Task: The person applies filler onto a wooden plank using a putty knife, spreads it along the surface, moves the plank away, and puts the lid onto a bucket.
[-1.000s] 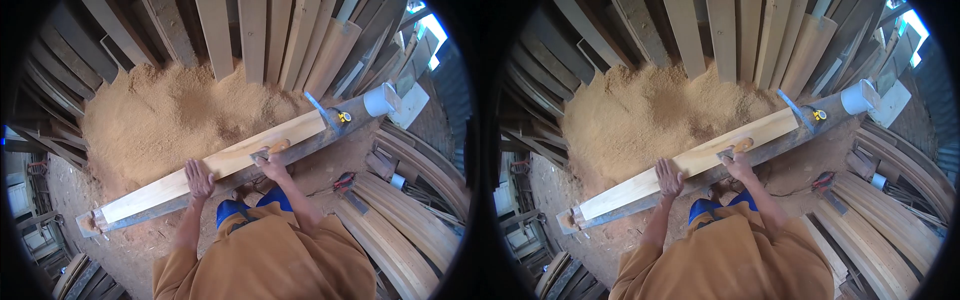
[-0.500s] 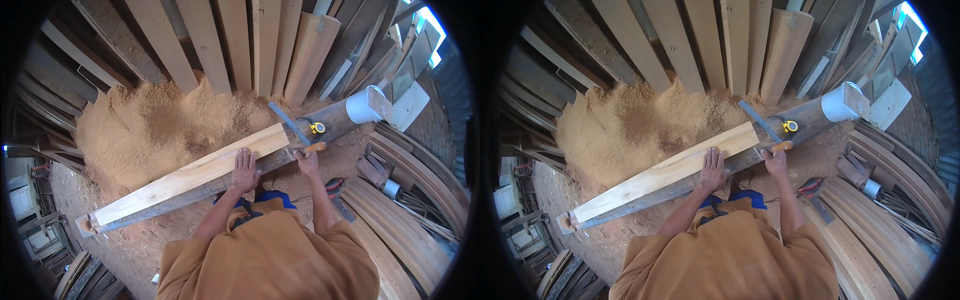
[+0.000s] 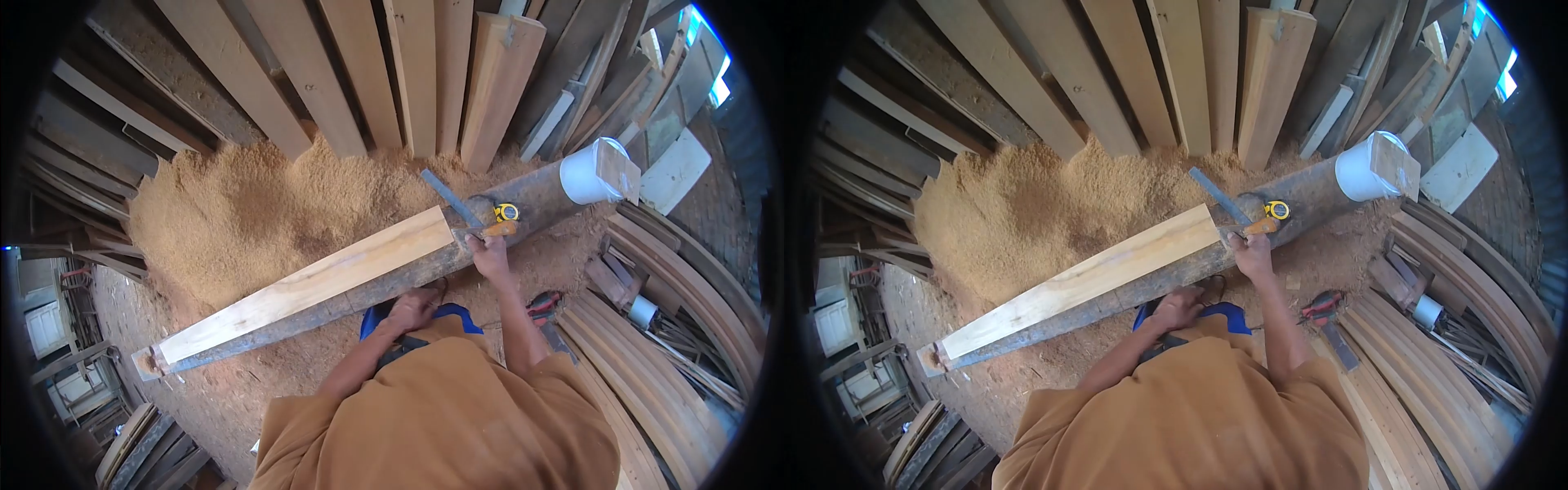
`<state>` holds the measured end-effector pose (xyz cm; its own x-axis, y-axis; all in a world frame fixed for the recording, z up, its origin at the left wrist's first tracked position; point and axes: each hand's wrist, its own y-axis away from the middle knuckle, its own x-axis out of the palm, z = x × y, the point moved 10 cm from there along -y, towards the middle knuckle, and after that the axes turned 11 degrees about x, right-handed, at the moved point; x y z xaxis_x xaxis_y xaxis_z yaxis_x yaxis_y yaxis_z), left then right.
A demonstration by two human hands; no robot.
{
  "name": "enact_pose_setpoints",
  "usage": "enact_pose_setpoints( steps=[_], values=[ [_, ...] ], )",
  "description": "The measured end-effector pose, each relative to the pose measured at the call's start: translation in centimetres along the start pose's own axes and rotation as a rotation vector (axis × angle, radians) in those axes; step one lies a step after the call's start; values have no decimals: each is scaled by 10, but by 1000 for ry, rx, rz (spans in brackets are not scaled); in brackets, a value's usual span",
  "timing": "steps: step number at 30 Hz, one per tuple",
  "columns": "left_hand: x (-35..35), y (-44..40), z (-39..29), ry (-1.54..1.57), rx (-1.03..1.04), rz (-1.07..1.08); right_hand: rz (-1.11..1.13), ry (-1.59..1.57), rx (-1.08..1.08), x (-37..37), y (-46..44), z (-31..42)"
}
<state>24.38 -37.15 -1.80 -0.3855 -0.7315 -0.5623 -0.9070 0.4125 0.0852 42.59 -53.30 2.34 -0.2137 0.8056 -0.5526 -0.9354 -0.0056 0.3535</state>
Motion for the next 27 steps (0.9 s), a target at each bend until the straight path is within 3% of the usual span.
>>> enact_pose_setpoints(
  steps=[2, 4, 6, 8, 9, 12, 15, 18, 21, 24, 27],
  values=[
    [-37, 41, 40, 218, -456, -201, 38, 186, 51, 18, -13, -4],
    [-74, 89, 72, 120, -690, -329, 71, 292, 82, 33, -21, 7],
    [-118, 135, 97, -49, -700, -517, 99, 319, 100, 36, -18, 35],
    [-173, 168, 94, -462, -630, -704, -31, 304, -178, 46, -23, 46],
    [-182, 183, 107, -497, -701, -718, -97, 292, -318, 49, -21, 53],
    [-185, 203, 137, -583, -859, -689, -16, 394, -289, 67, -24, 55],
    [-167, 195, 151, -593, -896, -562, -109, 429, -273, 65, -34, 44],
    [-170, 196, 150, -554, -873, -604, 129, -132, 226, 88, -73, -52],
    [-169, 200, 148, -537, -801, -607, 167, -551, 388, 79, -43, -15],
    [-171, 201, 148, -544, -787, -614, 232, -553, 416, 83, -38, -18],
    [-183, 196, 141, -665, -678, -641, 342, -784, 472, 96, -19, -10]
  ],
)
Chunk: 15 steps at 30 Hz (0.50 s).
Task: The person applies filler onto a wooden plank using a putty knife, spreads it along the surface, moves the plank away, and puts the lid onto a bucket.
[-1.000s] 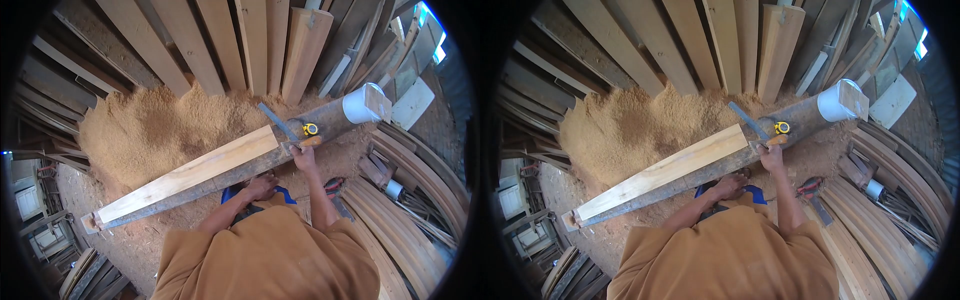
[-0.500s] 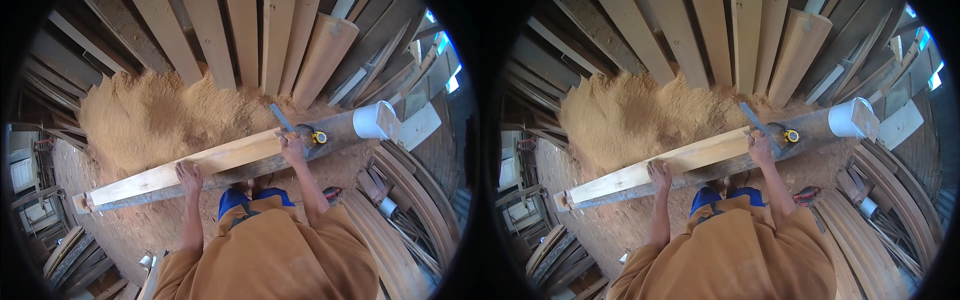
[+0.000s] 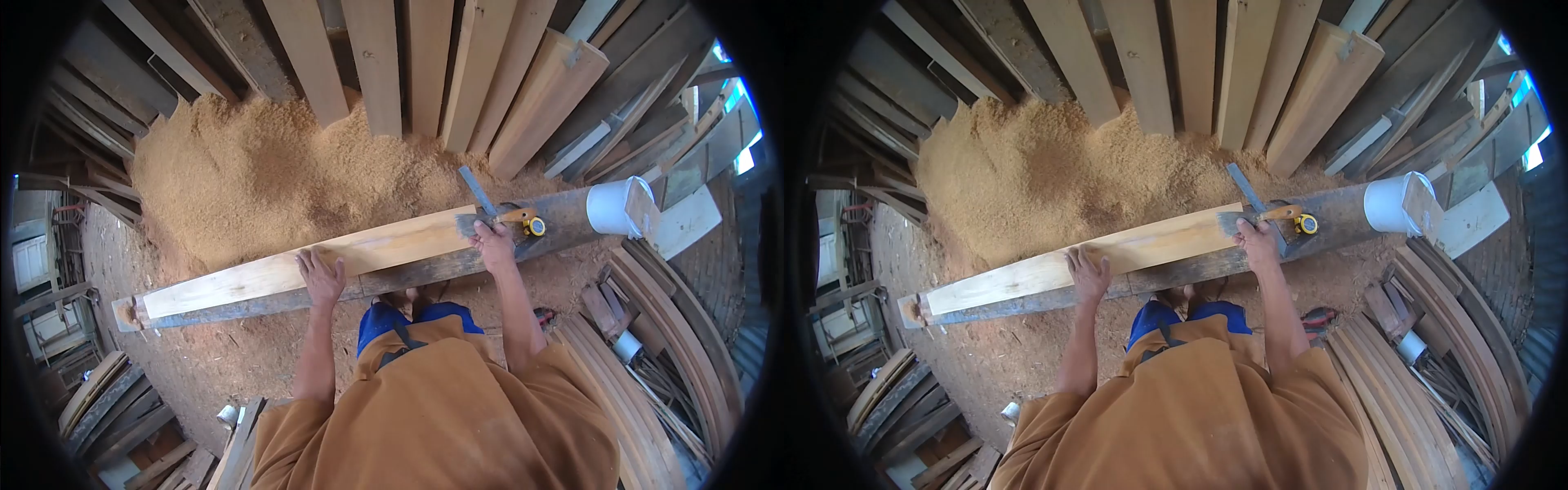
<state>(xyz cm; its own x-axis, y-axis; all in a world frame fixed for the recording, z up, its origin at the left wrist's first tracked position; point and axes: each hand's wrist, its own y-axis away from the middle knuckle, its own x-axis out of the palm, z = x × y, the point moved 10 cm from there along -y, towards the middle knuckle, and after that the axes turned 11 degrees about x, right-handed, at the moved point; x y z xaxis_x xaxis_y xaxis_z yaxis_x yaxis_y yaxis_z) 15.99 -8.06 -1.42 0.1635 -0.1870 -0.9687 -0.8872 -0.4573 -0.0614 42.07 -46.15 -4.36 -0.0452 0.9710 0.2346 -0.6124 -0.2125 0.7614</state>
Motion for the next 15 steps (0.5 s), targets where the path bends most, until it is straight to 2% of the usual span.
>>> enact_pose_setpoints(
  steps=[3, 7, 10, 13, 15],
  values=[
    [-34, -22, -40, 534, -181, 137, 125, -150, 99, 21, 15, -17],
    [-6, -16, -133, 1033, -242, 385, 343, -328, 190, 72, 52, -33],
    [10, 1, -184, 1342, -263, 412, 376, -361, 259, 99, 76, -56],
    [30, 19, -186, 1525, -412, 426, 372, -304, 363, 109, 102, -73],
    [34, 29, -175, 1507, -417, 432, 421, -185, 419, 103, 101, -99]
  ],
)
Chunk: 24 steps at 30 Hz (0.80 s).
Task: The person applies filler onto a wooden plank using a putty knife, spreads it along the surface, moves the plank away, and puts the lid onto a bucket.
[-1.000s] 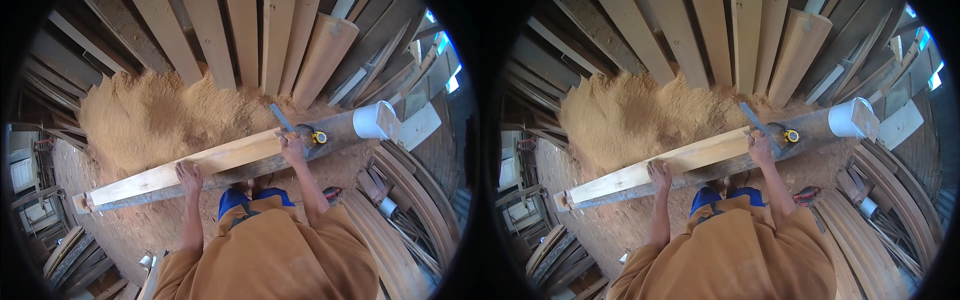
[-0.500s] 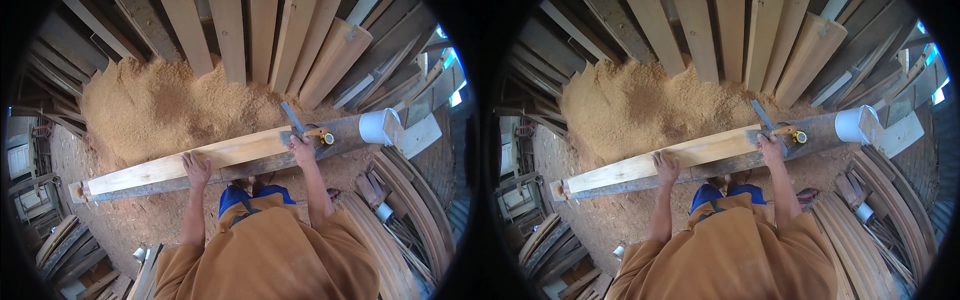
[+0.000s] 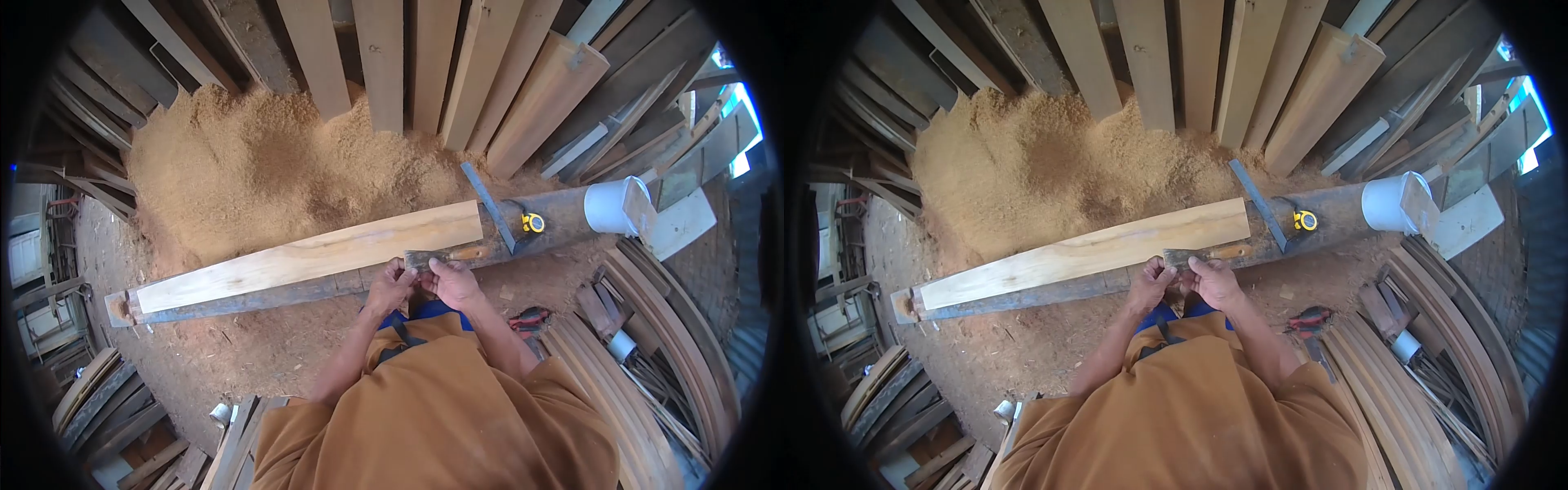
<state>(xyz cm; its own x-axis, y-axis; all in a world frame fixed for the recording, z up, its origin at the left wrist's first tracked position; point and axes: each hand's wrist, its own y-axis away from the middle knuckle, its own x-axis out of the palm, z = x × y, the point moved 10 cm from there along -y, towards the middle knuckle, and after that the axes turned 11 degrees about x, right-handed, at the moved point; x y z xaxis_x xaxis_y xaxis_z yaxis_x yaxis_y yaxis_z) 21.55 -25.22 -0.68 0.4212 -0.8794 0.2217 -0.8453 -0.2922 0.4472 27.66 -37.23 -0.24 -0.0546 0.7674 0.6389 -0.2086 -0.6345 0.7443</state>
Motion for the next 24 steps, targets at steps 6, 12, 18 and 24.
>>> enact_pose_setpoints(
  steps=[6, 12, 18, 24],
  values=[
    [-31, 8, -15, -295, -1, 260, -151, 1378, -156, 78, 81, 57],
    [-4, 9, -12, -216, 27, 362, -29, 963, 262, 17, 38, 5],
    [-36, 9, -39, -464, 160, 128, -44, 1038, 3, 17, 17, 1],
    [-169, 3, -79, -1141, 472, -360, -402, 1444, -558, 43, 8, 30]
  ],
)
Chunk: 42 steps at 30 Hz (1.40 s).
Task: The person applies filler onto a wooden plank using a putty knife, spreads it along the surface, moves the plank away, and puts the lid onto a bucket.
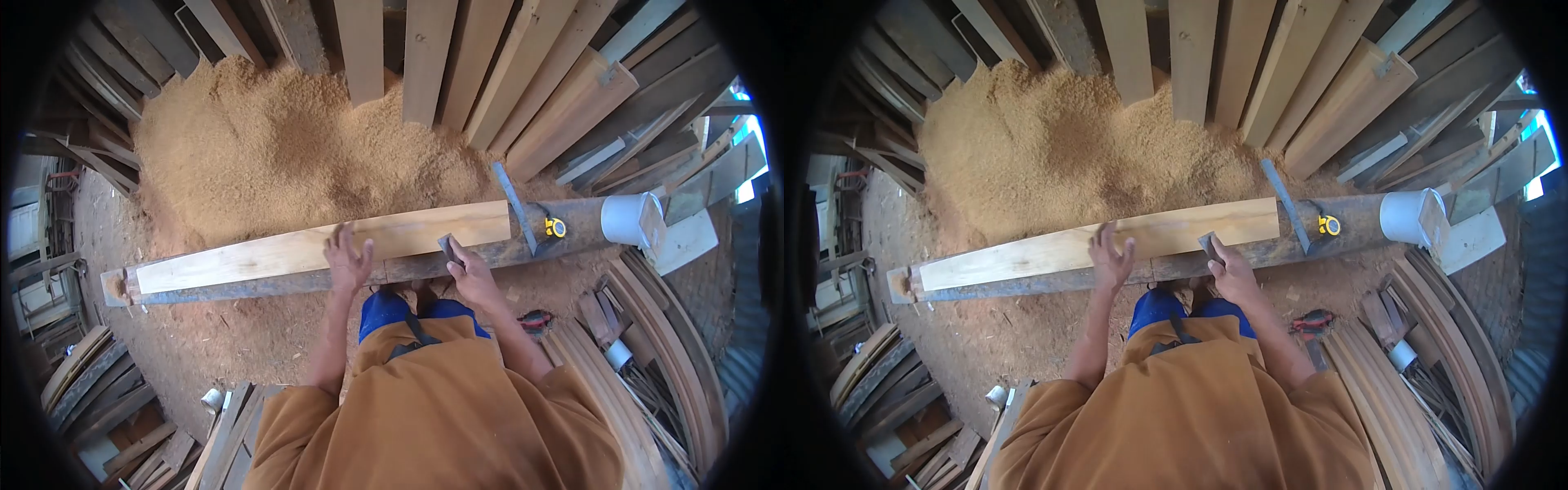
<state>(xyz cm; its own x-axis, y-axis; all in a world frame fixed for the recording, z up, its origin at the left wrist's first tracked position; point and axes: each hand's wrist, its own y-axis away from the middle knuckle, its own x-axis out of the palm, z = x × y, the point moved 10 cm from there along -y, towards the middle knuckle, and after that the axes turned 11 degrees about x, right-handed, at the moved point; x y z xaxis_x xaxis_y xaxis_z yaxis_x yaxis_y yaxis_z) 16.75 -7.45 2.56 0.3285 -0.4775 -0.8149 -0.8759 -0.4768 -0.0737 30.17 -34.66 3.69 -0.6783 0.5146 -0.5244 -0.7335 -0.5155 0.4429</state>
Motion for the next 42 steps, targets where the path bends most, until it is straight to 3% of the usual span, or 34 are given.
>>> enact_pose_setpoints(
  steps=[4, 7, 17, 23, 29, 35, 38, 42],
  values=[
    [-36, -9, 60, -380, 55, -107, -92, 117, 87, 25, -7, 33],
    [-35, -7, 82, -452, 112, -107, -147, 172, 108, 53, -11, 45],
    [-30, -8, 88, -360, 75, -19, -317, 162, 198, 96, -26, 42],
    [-34, -6, 87, -320, 69, -12, -158, 537, 369, 114, -33, 49],
    [-40, -10, 81, -309, 88, -64, 14, 656, 449, 119, -27, 50],
    [-42, -11, 81, -299, 80, -75, 25, 529, 351, 94, -33, 60],
    [-41, -9, 82, -291, 78, -88, -87, 477, 347, 86, -43, 59],
    [-37, -11, 82, -301, 80, -64, -5, 576, 457, 111, -42, 50]
  ],
)
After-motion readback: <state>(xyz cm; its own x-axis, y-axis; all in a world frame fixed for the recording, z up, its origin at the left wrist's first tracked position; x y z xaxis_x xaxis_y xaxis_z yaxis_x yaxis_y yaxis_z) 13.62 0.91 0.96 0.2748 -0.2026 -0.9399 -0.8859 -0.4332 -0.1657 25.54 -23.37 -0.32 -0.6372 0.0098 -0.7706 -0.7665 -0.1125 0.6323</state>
